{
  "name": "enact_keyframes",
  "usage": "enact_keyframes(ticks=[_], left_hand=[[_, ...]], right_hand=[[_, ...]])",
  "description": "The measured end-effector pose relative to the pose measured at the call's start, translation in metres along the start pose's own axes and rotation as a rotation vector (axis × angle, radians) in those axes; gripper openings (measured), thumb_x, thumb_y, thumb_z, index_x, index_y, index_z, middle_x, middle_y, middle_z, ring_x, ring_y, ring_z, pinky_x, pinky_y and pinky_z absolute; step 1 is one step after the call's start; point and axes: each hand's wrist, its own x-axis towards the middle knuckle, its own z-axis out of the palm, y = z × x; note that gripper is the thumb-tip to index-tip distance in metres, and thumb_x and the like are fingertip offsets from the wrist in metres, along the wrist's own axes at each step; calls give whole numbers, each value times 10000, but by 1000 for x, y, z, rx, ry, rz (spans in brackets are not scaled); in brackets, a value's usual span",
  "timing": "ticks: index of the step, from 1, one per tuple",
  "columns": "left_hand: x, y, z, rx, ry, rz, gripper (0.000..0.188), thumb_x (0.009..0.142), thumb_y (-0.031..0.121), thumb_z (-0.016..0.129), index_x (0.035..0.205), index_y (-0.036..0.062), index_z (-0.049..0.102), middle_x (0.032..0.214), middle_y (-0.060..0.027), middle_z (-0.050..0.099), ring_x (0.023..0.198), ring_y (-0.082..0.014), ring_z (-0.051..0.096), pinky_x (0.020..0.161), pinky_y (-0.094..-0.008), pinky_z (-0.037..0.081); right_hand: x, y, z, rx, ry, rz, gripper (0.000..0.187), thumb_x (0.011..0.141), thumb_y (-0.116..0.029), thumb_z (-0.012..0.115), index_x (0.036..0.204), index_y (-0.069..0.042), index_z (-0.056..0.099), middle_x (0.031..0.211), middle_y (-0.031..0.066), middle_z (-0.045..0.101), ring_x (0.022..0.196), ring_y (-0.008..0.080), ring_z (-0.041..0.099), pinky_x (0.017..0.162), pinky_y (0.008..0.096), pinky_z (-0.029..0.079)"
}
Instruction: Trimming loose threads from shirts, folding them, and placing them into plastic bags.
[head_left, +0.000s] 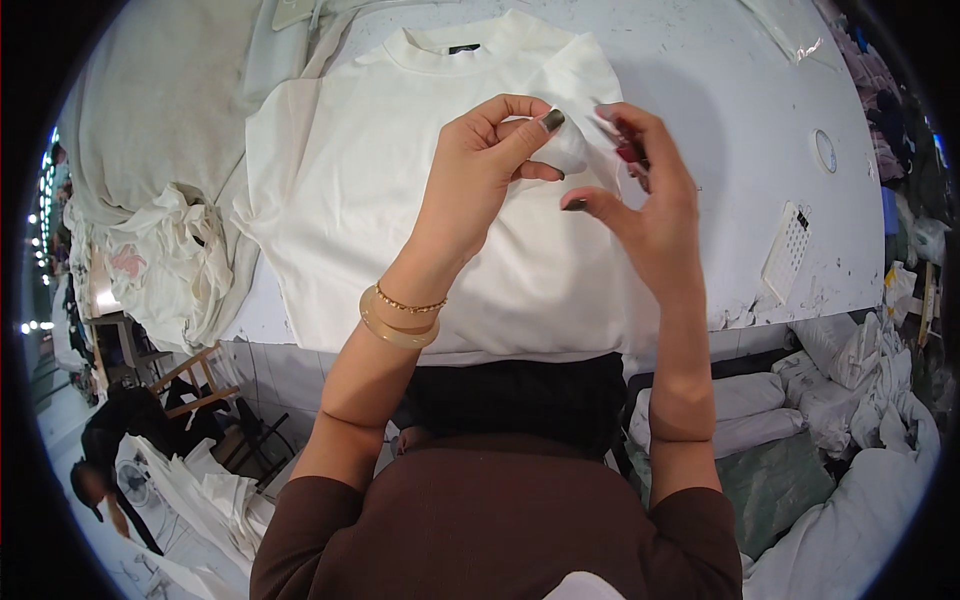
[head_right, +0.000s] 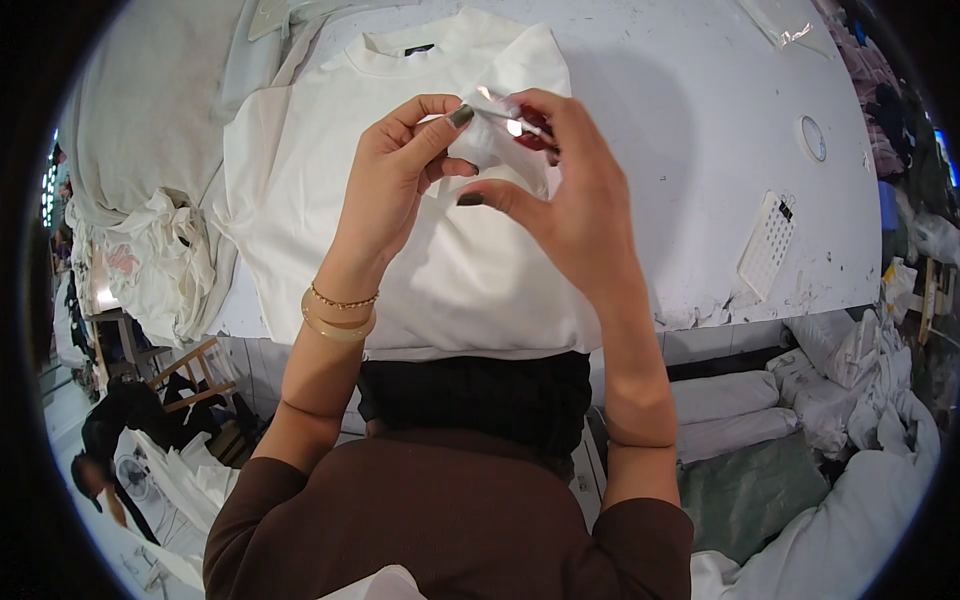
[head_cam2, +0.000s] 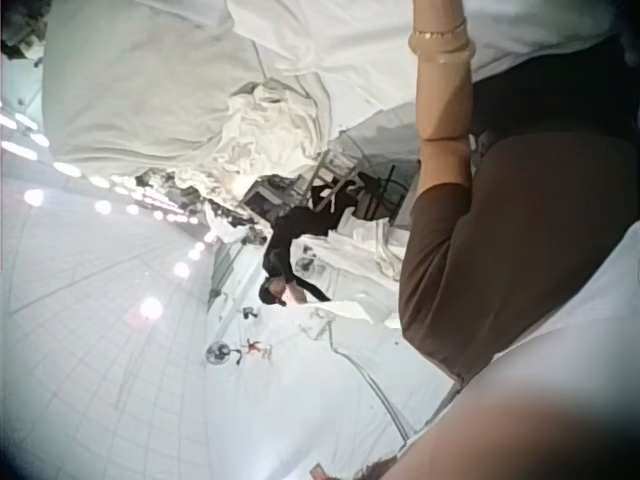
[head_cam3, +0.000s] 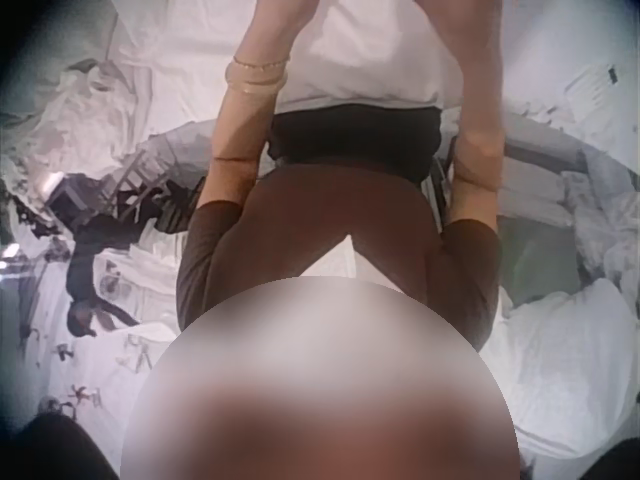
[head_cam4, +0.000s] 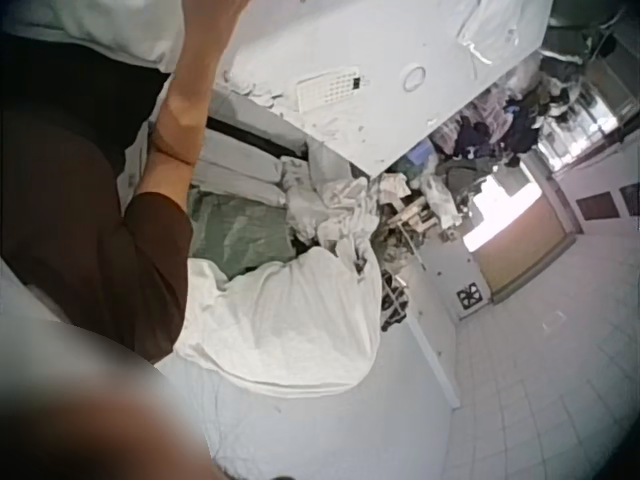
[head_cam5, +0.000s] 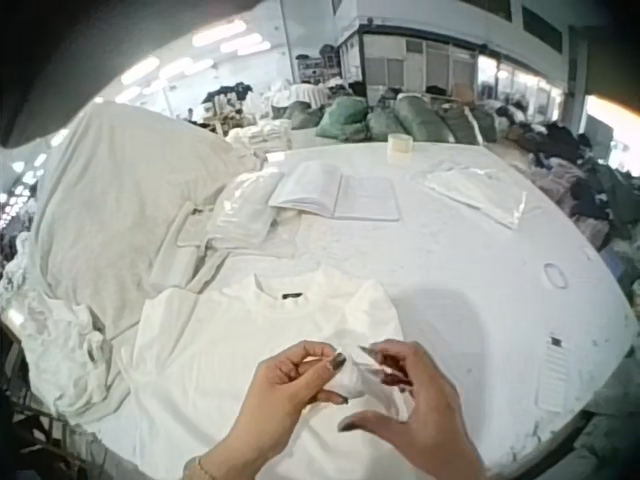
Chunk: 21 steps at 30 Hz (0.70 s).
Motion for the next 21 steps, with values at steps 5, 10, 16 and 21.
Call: enact_keyframes(ticks=[5,10,16,21], left_hand=[[-1,-2,-3,-21,-4,18,170,907,108,589,1002,-33,604,865,-41,661,748,-76,599,681,-232,537],[-3,3,-3,-19,-5,13,166,904,111,594,990,-30,606,840,-41,661,740,-78,601,674,-234,538],[-3,1,-5,20,-45,19,155,926,134,580,1003,6,624,918,-14,625,791,-78,590,702,-239,526],[-2,1,-5,9,-51,-8,146,920,123,585,995,5,623,900,-10,621,789,-77,585,689,-234,524]], right_hand=[[5,0,-10,161,112,169,347,815,-190,724,1083,-29,573,825,53,598,742,162,563,700,259,467],[7,-1,-25,-126,-9,46,205,750,-115,746,911,-11,673,786,57,591,736,167,573,649,272,478],[11,-11,-21,-264,-88,-1,191,734,-98,751,889,-17,677,776,53,599,749,171,577,651,267,483],[10,-6,-24,69,109,185,241,791,-149,738,956,-8,633,851,43,637,819,105,590,695,250,475]])
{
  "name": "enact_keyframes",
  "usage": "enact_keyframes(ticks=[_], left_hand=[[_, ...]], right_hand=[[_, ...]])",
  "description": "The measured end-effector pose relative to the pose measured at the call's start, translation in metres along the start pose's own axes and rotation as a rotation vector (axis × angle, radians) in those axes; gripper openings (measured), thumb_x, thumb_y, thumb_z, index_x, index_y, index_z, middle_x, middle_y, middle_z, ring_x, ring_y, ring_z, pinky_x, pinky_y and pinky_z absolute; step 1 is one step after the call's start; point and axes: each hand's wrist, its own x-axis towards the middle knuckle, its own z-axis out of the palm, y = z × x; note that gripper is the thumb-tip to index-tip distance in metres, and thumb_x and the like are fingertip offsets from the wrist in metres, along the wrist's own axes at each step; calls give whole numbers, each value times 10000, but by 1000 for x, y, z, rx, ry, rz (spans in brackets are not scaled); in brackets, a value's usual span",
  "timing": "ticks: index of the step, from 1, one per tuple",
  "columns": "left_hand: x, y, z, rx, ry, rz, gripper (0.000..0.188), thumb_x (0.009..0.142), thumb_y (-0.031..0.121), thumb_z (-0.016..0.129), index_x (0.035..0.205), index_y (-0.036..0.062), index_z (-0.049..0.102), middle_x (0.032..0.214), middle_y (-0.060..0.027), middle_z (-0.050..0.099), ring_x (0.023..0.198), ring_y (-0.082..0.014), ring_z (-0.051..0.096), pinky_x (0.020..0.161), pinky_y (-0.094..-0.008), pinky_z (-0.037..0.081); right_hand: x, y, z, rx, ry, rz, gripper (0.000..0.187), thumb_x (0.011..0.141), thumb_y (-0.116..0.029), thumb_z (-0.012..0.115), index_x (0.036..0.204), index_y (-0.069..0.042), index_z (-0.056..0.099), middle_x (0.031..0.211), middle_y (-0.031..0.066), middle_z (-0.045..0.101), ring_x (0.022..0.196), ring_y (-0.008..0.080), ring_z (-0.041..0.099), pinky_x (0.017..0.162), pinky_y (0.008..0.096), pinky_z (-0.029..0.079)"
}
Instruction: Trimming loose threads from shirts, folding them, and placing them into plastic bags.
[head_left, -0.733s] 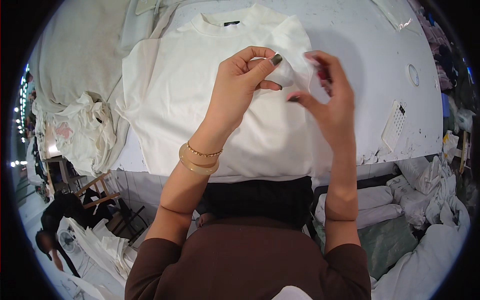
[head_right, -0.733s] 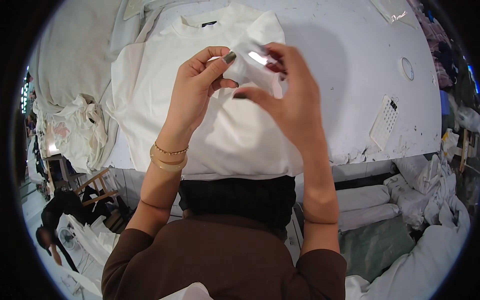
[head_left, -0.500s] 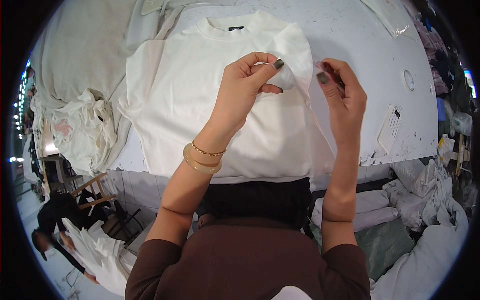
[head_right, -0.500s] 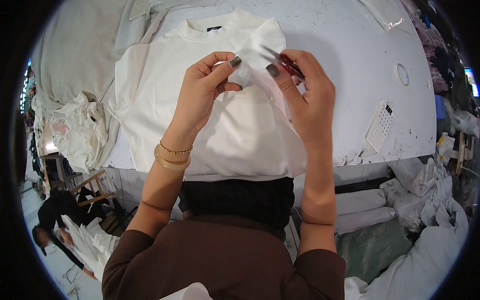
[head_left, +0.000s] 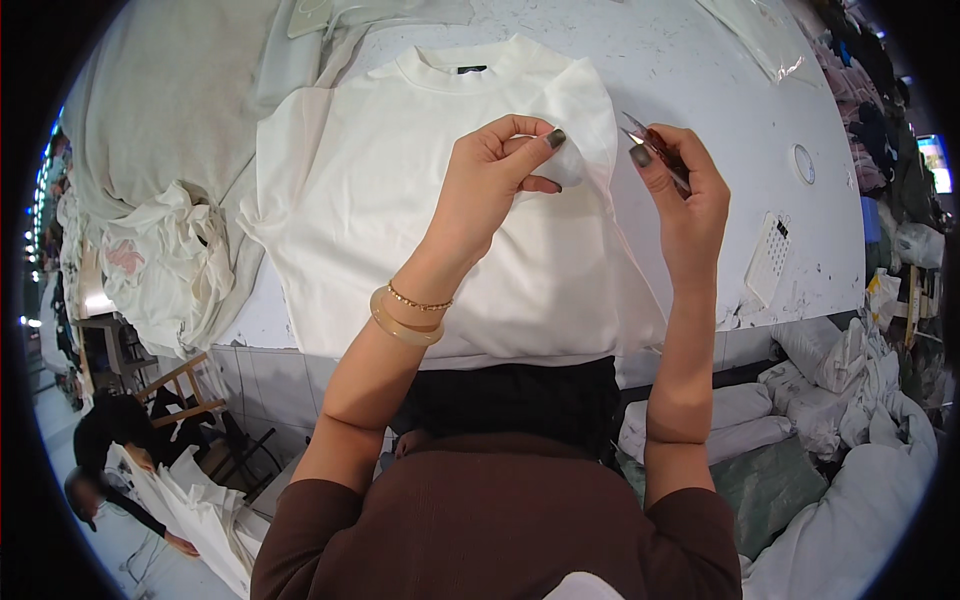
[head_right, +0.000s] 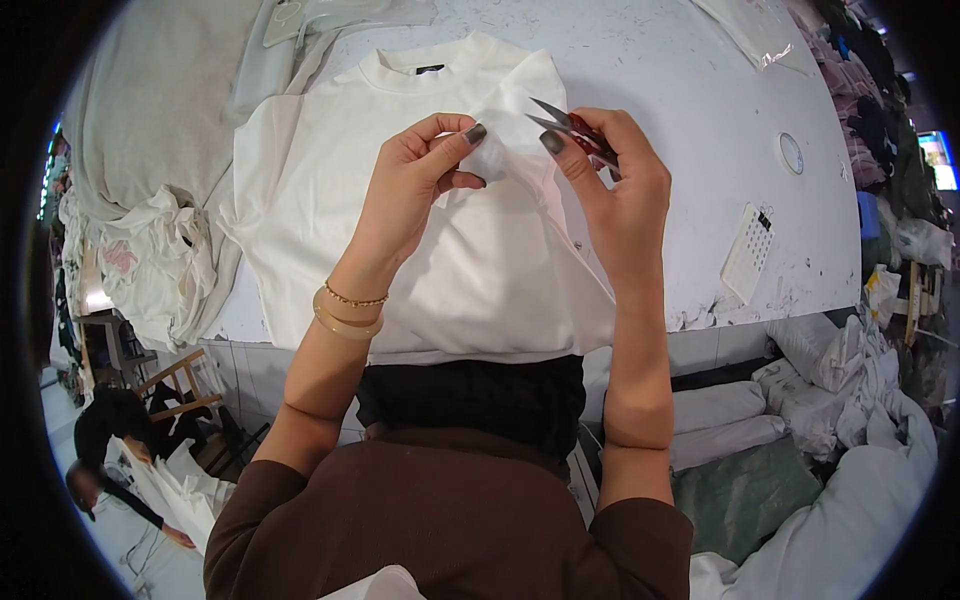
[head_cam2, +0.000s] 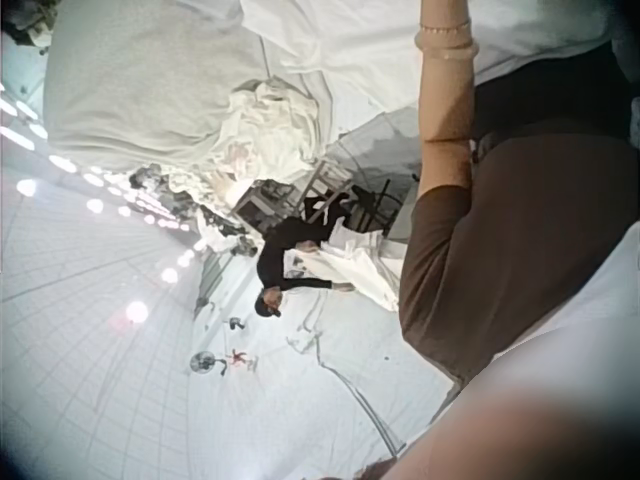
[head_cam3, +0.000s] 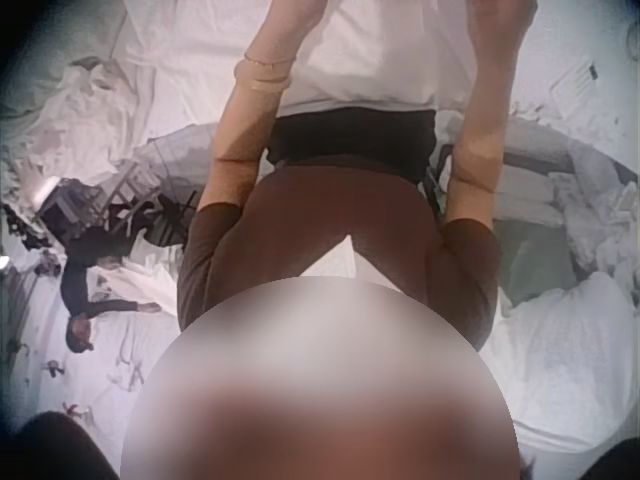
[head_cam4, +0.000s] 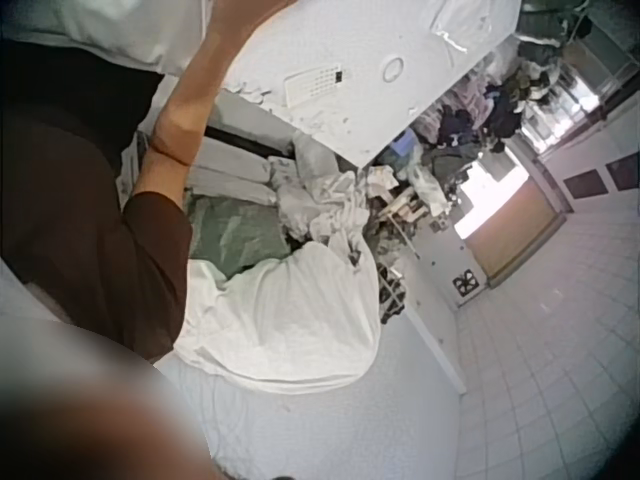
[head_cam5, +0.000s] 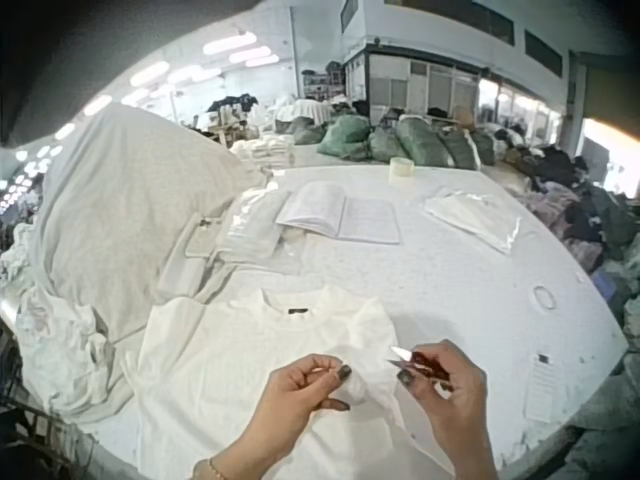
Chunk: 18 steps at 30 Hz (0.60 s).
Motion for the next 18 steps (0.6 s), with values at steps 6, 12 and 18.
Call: enact_keyframes(ticks=[6,12,18], left_hand=[[-4,9,-15,-2,5,150,203,935,136,522,1025,-21,614,987,-87,677,860,-137,630,783,-278,527],[-54,66,-153,415,602,467,272,950,183,491,1092,-17,608,1107,-96,650,1030,-180,613,844,-302,484],[-167,15,-266,672,904,-302,322,895,281,586,1048,3,642,919,-42,671,846,-119,620,713,-275,488]], right_hand=[[-9,11,21,-312,-181,27,137,781,-9,696,889,4,613,775,-1,605,742,73,536,698,246,463],[12,162,-139,-261,695,324,300,917,-239,545,879,29,675,812,96,694,550,160,598,626,266,466],[-59,108,-107,-161,163,800,294,913,-247,535,948,12,670,737,114,692,364,15,277,352,213,160]])
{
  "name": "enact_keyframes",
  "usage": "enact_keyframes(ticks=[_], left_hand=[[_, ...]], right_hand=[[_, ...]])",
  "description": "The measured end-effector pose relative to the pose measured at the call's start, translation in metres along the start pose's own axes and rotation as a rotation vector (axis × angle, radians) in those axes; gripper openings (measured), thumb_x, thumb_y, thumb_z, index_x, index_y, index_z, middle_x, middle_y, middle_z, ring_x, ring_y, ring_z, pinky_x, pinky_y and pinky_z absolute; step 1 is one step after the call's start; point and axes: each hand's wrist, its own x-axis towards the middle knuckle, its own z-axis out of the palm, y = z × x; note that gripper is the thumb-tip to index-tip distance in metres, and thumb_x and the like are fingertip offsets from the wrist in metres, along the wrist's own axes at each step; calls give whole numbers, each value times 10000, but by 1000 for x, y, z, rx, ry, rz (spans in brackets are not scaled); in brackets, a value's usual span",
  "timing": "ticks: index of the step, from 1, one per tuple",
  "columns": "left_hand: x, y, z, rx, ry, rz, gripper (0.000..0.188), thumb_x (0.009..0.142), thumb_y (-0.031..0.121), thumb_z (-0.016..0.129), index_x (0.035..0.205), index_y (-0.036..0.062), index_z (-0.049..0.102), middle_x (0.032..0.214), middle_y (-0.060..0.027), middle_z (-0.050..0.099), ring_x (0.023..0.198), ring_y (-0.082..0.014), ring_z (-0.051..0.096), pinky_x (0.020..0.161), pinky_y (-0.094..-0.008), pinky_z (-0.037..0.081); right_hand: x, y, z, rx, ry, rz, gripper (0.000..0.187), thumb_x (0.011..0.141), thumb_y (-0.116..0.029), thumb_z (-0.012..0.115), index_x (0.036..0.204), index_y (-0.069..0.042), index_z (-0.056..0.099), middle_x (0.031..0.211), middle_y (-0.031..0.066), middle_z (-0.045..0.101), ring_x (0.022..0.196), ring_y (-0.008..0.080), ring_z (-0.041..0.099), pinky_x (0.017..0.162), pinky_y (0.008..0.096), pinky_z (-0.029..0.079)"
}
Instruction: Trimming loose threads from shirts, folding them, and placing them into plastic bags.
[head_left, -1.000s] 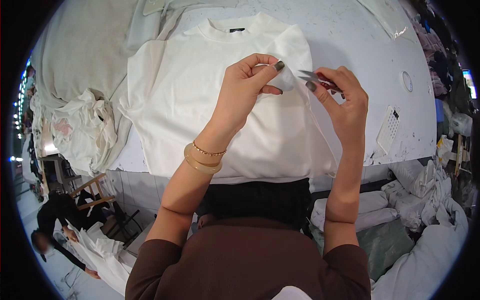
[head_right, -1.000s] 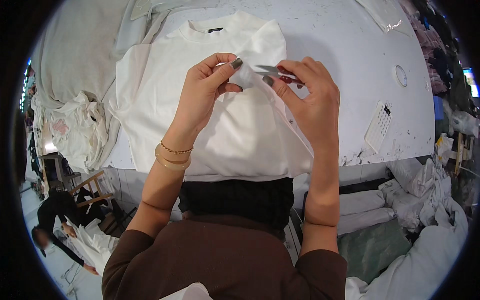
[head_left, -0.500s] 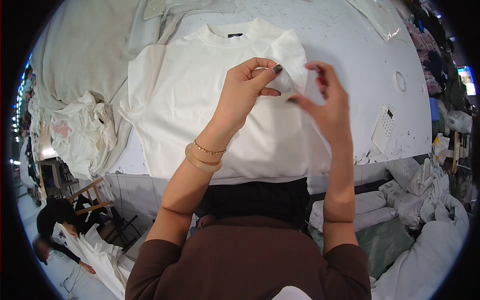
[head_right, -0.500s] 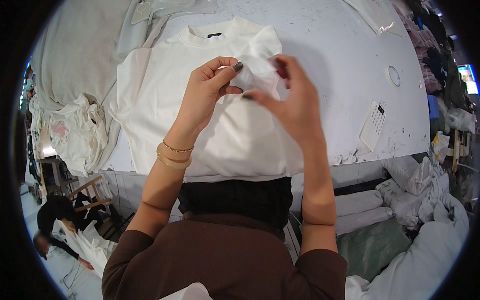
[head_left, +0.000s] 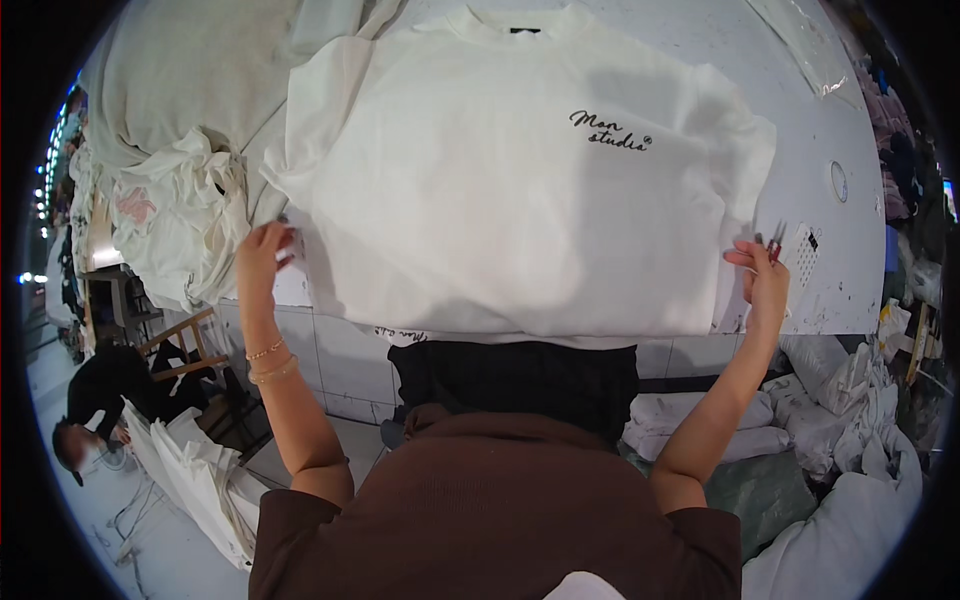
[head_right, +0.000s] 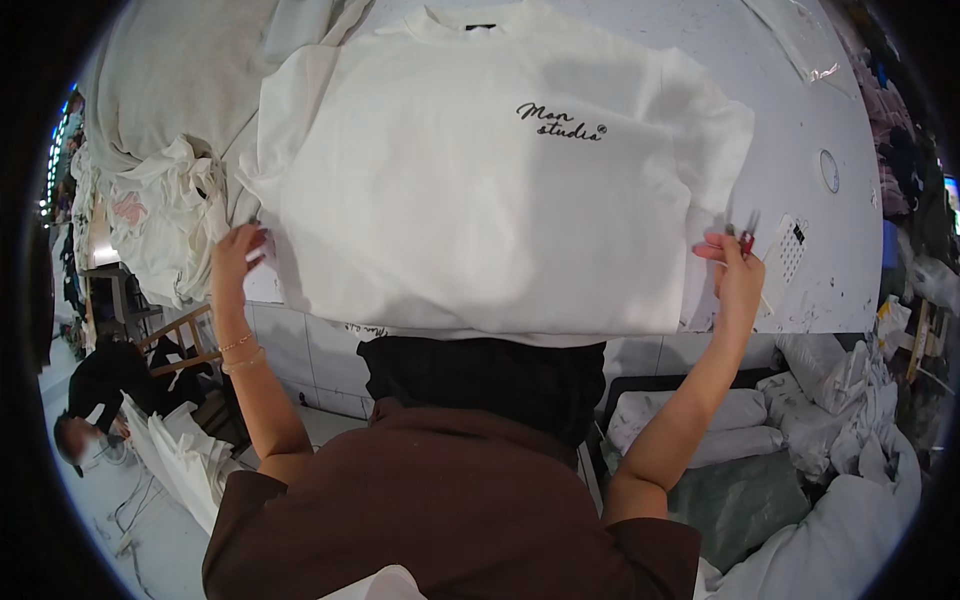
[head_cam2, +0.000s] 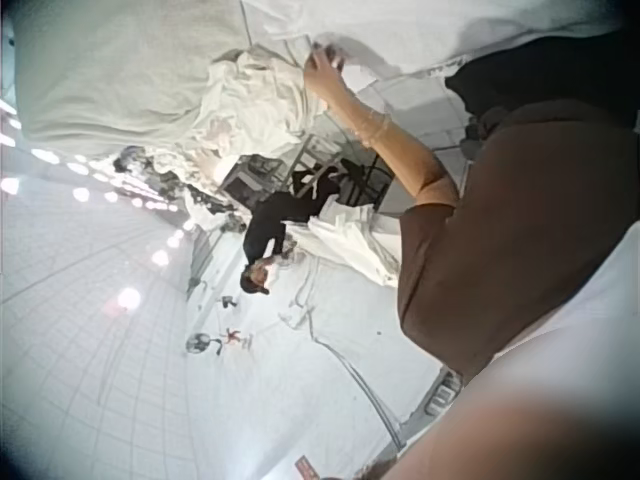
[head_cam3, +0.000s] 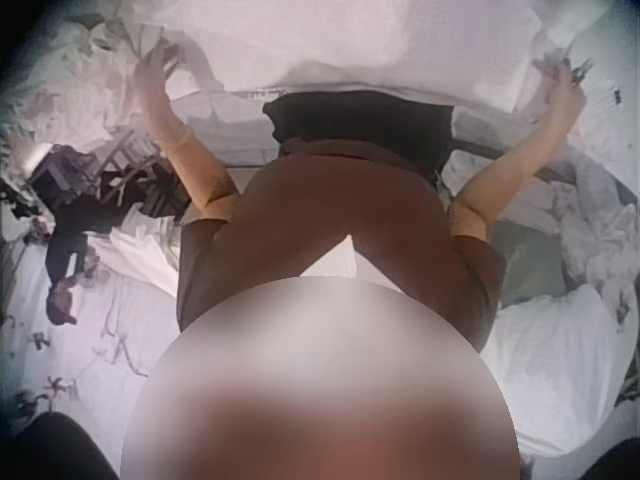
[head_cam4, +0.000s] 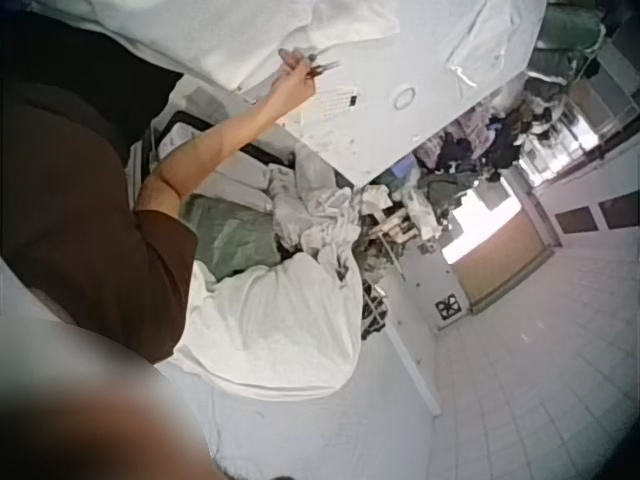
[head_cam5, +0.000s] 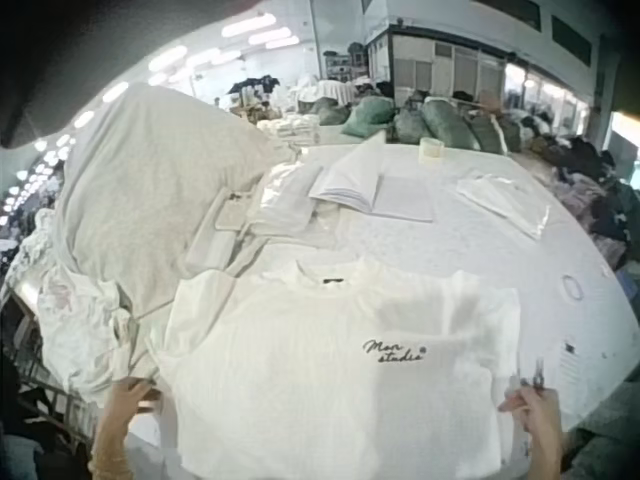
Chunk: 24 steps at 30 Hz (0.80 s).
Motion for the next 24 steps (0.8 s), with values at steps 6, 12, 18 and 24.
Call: enact_keyframes(ticks=[6,12,18,24], left_hand=[[0,7,20,-138,-163,-150,267,859,263,647,1034,62,662,802,45,598,709,-76,530,658,-235,419],[21,36,13,-640,43,203,154,864,110,640,1011,66,642,840,24,620,733,-74,537,600,-222,427],[92,123,36,-784,-150,518,190,896,35,578,1058,-62,599,894,-67,604,721,-131,547,797,-304,570],[176,139,78,-848,-194,516,186,880,-8,590,1045,-94,579,964,-99,618,840,-196,617,884,-400,572]], right_hand=[[3,-26,34,13,-171,18,243,851,-247,664,721,-57,588,539,-56,459,397,38,325,388,231,187],[45,-41,28,493,65,-249,154,785,-89,742,782,-90,588,677,-59,487,520,24,368,463,209,258],[112,-99,38,606,23,-325,157,800,-106,746,856,-107,599,722,-59,509,571,38,415,509,200,321],[182,-111,79,537,64,-324,227,757,-97,781,759,-107,554,686,-47,523,527,57,438,457,221,329]])
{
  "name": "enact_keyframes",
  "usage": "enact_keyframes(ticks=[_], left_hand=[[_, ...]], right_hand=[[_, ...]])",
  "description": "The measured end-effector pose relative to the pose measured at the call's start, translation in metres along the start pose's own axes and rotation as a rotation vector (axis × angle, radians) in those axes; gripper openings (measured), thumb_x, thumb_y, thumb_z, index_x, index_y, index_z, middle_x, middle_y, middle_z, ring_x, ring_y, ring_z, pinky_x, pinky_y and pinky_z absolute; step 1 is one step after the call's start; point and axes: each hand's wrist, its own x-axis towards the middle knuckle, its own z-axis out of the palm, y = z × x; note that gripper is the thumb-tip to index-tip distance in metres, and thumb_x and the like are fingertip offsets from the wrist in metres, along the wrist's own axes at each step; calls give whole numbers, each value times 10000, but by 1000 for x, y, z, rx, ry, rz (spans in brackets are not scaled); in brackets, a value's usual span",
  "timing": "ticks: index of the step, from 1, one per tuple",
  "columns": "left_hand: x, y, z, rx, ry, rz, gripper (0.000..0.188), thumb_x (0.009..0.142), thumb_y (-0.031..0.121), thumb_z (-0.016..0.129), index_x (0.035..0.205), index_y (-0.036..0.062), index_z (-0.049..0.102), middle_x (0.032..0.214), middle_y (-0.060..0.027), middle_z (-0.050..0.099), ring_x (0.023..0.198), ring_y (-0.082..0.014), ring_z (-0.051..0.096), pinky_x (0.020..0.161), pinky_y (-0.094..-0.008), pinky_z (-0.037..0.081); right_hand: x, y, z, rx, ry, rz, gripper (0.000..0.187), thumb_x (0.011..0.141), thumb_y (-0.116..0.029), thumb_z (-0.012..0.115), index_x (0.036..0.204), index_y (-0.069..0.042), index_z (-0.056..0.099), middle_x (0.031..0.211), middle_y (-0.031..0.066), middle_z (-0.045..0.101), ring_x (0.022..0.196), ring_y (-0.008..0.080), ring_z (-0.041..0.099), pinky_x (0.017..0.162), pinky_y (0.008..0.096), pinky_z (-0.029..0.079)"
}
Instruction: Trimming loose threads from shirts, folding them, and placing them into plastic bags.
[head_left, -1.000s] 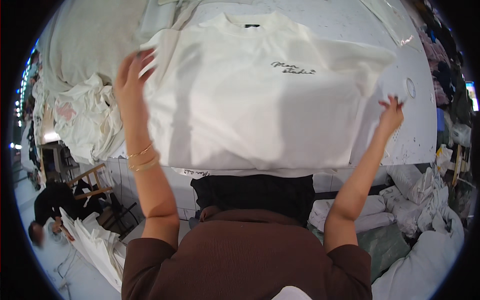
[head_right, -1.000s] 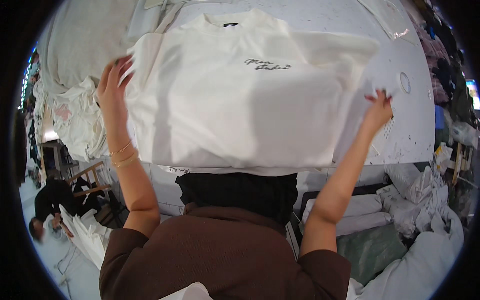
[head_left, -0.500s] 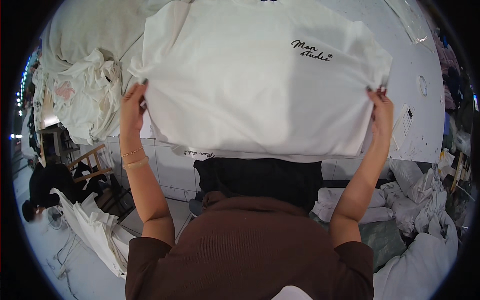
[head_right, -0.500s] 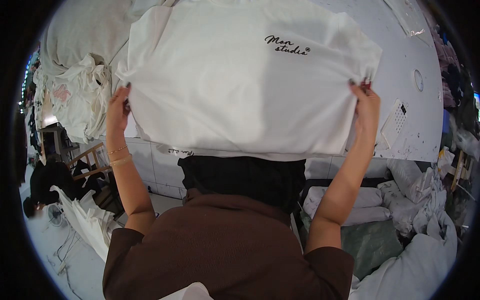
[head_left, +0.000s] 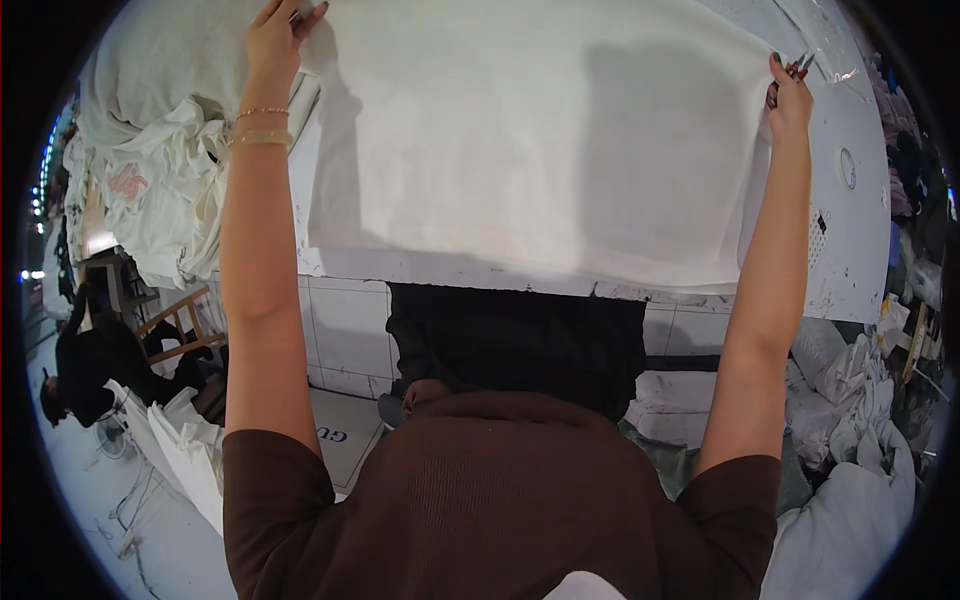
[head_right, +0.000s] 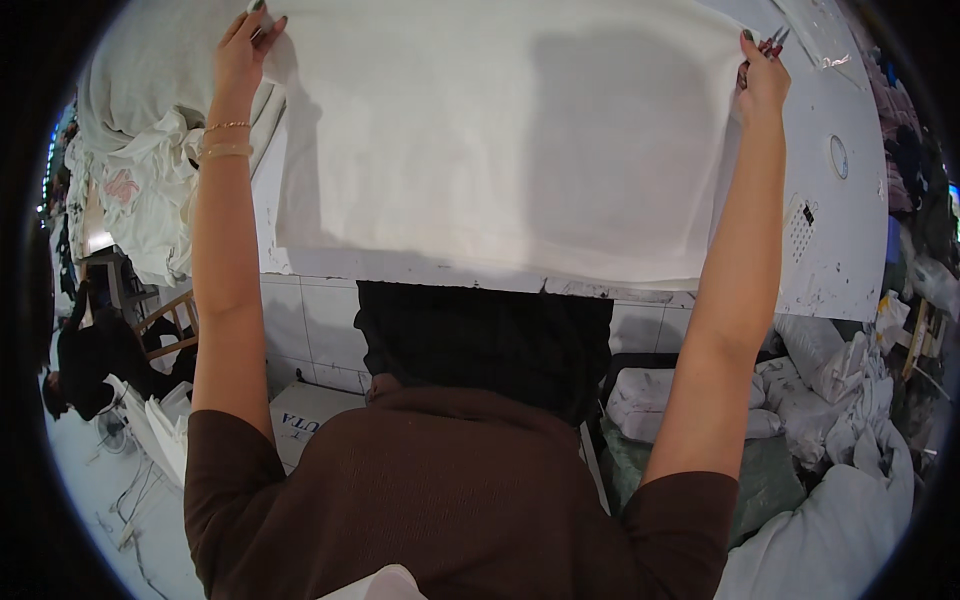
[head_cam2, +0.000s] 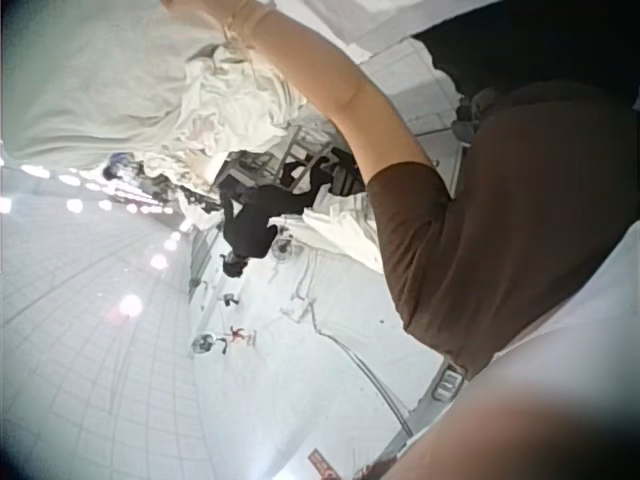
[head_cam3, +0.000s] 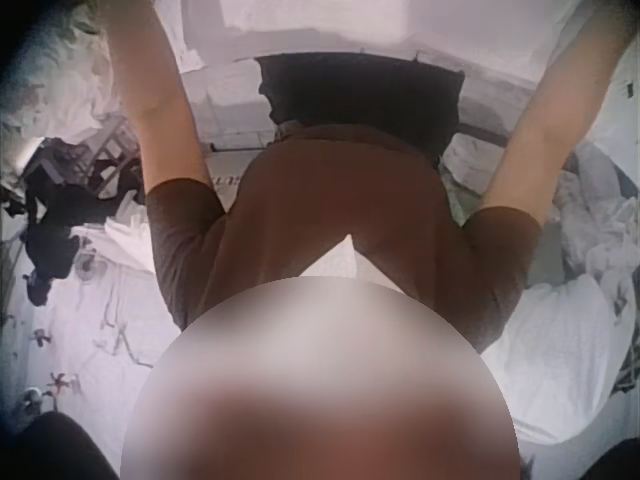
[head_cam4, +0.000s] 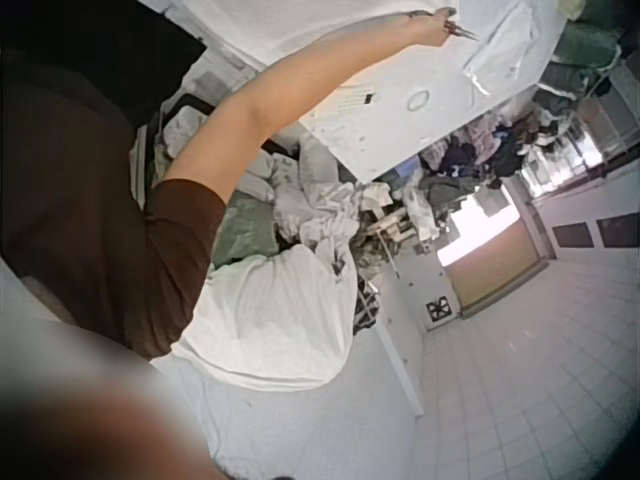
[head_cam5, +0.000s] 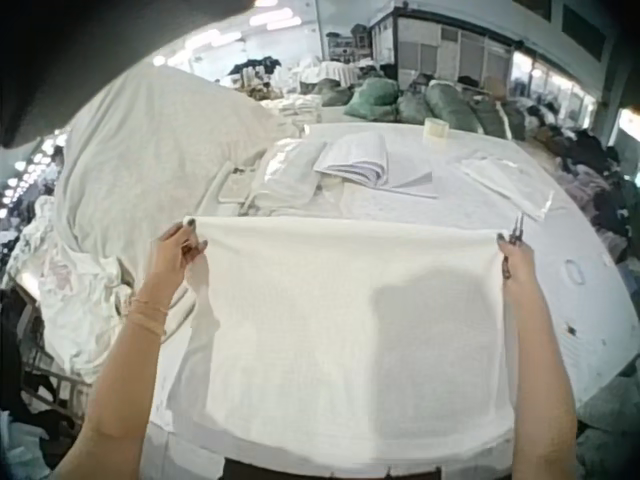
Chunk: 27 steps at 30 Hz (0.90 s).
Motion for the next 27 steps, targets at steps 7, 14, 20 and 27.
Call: enact_keyframes(ticks=[7,14,20,27], left_hand=[[7,-28,-3,-361,-326,-262,182,897,75,596,1029,-49,595,894,-92,618,828,-198,630,814,-330,560],[-54,37,-40,766,-128,98,296,971,189,478,1178,16,600,1091,-49,651,1007,-149,610,872,-295,480],[-194,48,-111,1014,-409,-57,344,764,-144,489,985,60,658,1034,-36,613,955,-161,570,816,-250,428],[-244,31,-74,1129,-469,50,529,654,-188,529,1026,137,718,1153,-44,518,827,-152,503,798,-269,449]], right_hand=[[14,12,7,-21,-5,31,237,766,-100,776,727,-123,543,619,-51,481,453,58,390,411,230,313],[-15,-3,-62,-507,-261,-476,305,899,-227,583,1106,-25,678,1052,49,685,975,130,595,887,215,401],[-186,-8,-197,-694,-538,-40,144,899,26,499,978,30,620,1039,32,513,869,119,544,787,234,433],[-225,-13,-170,-995,-538,-117,259,820,116,489,939,-21,673,1083,15,464,750,97,435,643,208,347]])
